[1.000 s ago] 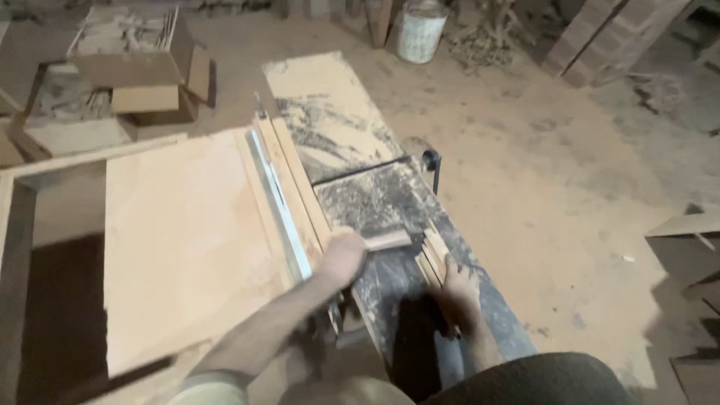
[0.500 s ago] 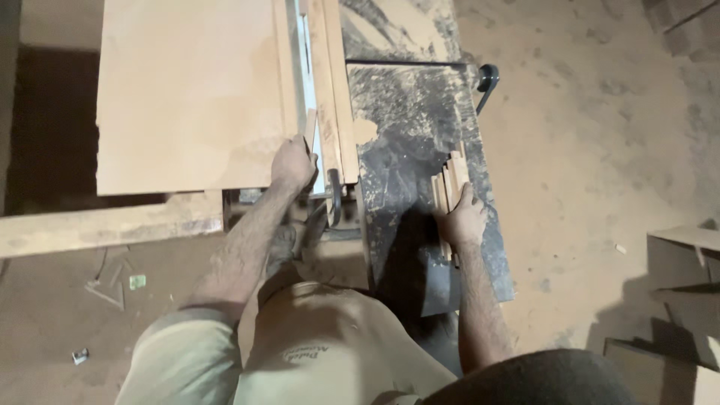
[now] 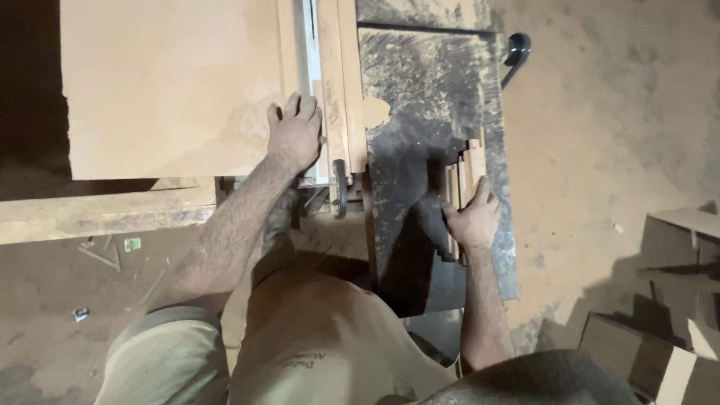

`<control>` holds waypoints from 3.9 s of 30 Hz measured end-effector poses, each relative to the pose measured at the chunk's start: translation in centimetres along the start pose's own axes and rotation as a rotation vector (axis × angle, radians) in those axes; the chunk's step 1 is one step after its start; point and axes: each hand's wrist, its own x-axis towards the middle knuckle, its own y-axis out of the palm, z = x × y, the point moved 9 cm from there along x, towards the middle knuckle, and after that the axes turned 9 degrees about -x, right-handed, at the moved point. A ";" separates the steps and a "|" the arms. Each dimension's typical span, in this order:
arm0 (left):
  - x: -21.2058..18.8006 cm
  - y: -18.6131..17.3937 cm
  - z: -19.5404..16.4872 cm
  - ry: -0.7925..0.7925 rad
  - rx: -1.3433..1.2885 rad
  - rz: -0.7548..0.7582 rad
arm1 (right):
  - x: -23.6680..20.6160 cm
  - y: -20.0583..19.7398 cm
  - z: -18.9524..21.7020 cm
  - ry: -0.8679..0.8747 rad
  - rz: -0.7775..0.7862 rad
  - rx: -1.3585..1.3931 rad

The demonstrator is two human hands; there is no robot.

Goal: The person cuts small wooden strips into shorter pieces on a table saw, pushing each strip along the fence past the blade. The cut pieces are stacked on the saw table, and at the end the person gathers the finished pieces and drops them into a plastic bin.

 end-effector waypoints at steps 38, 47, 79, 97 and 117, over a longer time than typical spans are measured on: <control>29.0 -14.1 4.0 0.547 -0.006 -0.408 | -0.5 -1.5 3.2 0.241 0.133 0.003; 5.5 7.0 -16.7 0.754 -0.360 0.400 | -0.7 0.2 2.0 0.366 0.240 0.200; -8.3 9.3 -20.4 0.187 -0.329 0.194 | -14.2 -1.2 -6.6 -0.244 -0.271 0.376; -6.8 5.9 -20.2 0.150 -0.637 -0.053 | -2.5 0.5 -1.6 -0.054 0.048 0.191; -1.2 1.2 0.4 -0.078 -0.279 -0.122 | -3.2 1.5 2.1 -0.149 -0.013 -0.006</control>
